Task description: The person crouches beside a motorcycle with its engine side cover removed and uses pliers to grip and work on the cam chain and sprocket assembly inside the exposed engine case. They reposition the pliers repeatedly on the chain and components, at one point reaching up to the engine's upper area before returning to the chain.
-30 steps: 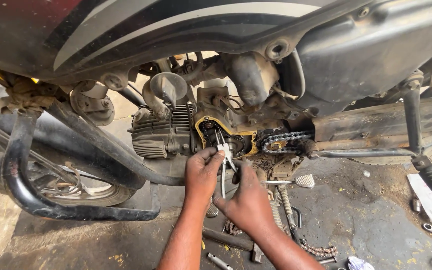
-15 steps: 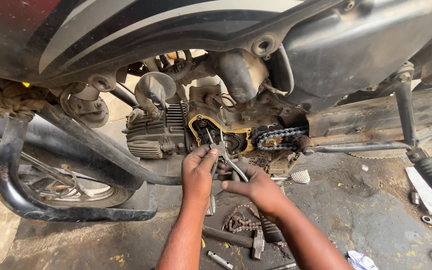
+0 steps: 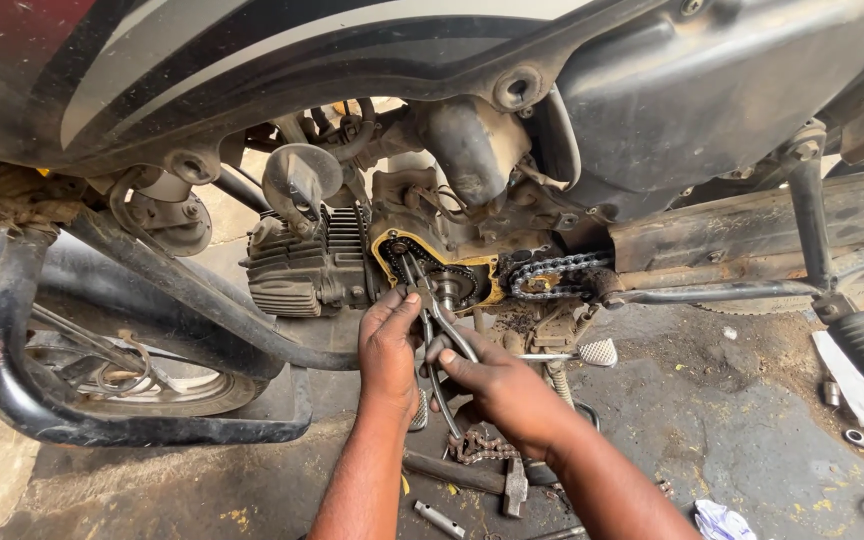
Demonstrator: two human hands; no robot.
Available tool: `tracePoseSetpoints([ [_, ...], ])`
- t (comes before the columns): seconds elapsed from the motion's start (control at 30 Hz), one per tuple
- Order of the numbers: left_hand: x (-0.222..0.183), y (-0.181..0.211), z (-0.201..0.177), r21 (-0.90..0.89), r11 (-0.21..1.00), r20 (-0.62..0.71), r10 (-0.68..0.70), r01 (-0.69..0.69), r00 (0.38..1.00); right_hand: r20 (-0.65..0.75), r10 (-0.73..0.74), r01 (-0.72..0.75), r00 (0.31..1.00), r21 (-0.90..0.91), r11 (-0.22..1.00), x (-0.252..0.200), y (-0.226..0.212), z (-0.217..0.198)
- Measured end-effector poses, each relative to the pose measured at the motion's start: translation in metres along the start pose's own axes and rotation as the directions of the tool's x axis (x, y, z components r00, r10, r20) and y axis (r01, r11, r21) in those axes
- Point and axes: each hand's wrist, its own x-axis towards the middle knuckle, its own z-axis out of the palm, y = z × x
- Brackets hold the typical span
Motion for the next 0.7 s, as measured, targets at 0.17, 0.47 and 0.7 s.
tracePoseSetpoints([
  [0.17,-0.002,0.009,0.005,0.105,0.993,-0.036,-0.05,0.054,0.998,-0.147,-0.398,0.224,0.905,-0.633,0.741,0.013,0.028,-0.004],
  [0.47,0.002,0.006,0.002,0.082,0.996,0.02,-0.048,0.047,0.999,-0.279,-0.242,0.017,0.929,-0.622,0.783,-0.001,-0.005,0.029],
  [0.7,0.001,0.007,0.0,0.063,0.997,0.018,-0.051,0.05,0.999,-0.271,-0.269,0.028,0.924,-0.655,0.755,-0.001,-0.004,0.031],
])
